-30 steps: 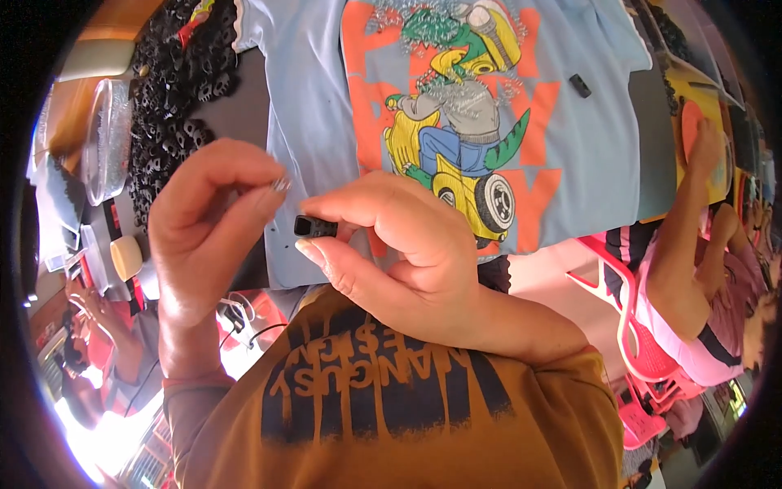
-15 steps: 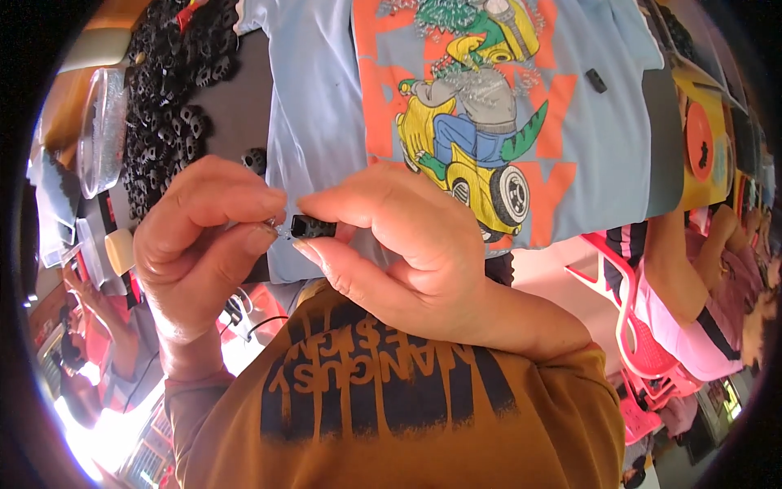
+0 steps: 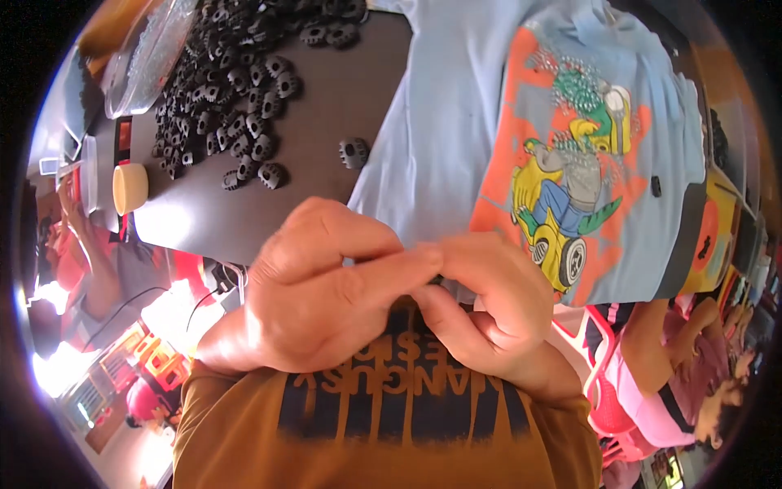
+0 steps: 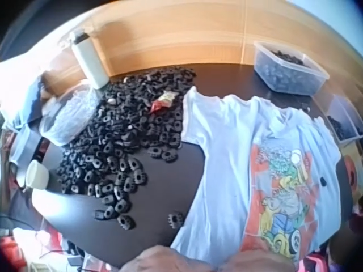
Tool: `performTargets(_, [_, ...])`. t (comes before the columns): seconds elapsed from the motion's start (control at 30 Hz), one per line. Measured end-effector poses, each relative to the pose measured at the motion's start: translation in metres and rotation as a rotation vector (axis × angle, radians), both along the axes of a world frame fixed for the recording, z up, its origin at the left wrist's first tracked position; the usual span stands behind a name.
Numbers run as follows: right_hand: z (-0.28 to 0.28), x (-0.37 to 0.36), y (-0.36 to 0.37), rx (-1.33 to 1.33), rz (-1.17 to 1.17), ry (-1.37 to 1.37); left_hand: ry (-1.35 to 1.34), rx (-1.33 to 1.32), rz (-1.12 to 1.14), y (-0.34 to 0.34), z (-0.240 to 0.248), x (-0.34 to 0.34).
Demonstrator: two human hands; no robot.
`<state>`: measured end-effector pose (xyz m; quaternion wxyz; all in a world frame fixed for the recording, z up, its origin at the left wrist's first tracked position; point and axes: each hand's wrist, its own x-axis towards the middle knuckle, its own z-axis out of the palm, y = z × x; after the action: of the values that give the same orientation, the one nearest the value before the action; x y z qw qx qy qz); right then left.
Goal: Assembling small black plastic components by manually inserting internal parts.
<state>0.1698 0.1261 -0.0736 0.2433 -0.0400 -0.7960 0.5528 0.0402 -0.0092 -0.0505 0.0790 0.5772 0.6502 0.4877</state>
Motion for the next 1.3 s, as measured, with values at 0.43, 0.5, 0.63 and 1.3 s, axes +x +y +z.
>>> performTargets(0.43, [0.007,-0.003,-0.014,-0.159,0.055,-0.043,0.235,0.012,0.323,-0.037,-0.013,-0.026])
performTargets(0.5, [0.006,-0.006,-0.016,-0.189,0.033,-0.048,0.301,-0.209,0.437,-0.049,-0.001,-0.038])
performTargets(0.63, [0.001,-0.012,-0.015,-0.212,0.005,-0.091,0.346,-0.534,0.555,-0.059,-0.005,-0.049])
performTargets(1.3, [-0.003,-0.023,-0.012,-0.16,0.039,-0.012,0.574,-0.233,0.702,-0.071,-0.003,-0.089])
